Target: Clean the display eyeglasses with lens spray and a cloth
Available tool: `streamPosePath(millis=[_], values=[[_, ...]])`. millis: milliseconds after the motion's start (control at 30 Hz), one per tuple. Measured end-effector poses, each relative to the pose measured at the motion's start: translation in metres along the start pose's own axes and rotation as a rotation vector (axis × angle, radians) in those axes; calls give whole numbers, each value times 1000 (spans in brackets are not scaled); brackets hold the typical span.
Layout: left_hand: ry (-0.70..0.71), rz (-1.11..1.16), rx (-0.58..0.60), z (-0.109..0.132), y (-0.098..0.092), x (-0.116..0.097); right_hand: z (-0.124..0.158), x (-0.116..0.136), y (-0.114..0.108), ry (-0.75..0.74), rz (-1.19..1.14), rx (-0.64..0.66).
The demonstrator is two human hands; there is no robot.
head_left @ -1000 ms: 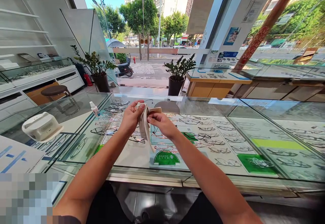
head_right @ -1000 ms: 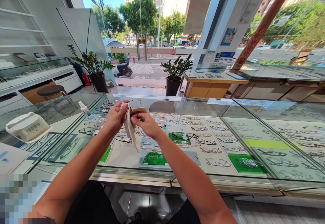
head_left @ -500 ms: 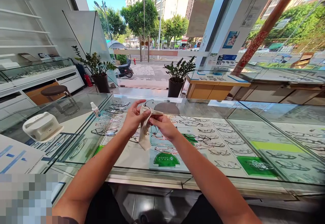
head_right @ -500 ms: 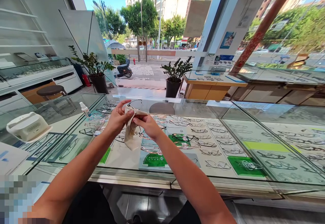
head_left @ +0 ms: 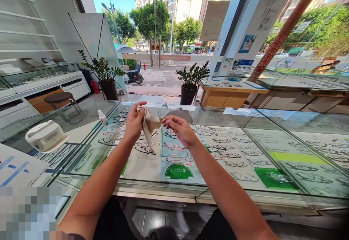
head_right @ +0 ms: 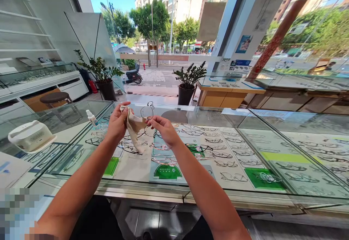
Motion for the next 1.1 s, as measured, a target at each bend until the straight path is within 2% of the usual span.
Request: streamPosePath(millis=[100, 200, 267, 367, 700, 767, 933, 1000, 1100], values=[[189, -287, 33, 2, -5, -15, 1, 10, -6, -7, 13, 25], [477, -684, 157, 12, 7, -31, 1, 15, -9, 13, 62, 88], [616, -870, 251, 20, 17, -35, 2, 16, -8, 19, 100, 134], [668, -992, 321, 24, 25, -33, 3, 17, -8, 38, 144, 169], [744, -1023, 314, 25, 28, -33, 6, 27, -6, 39, 261, 216], [750, -1031, 275, 25, 26, -33, 4, 31, -14, 8, 267, 134], [817, -1048, 80, 24, 17, -33, 4, 46, -58, -138, 165, -305], [868, -1030, 10, 24, 12, -35, 5, 51, -69, -168, 158, -376], [898, -1003, -107, 23, 5, -38, 4, 54, -71, -182, 154, -377]])
Point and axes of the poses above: each hand's wrist, its own z-axis away from the middle knuckle, its own y-axis out of the palm, x = y × z, the point moved 5 cm from there along -z, towards the middle knuckle, and after that the axes turned 4 degrees about x, right-handed, at the moved point
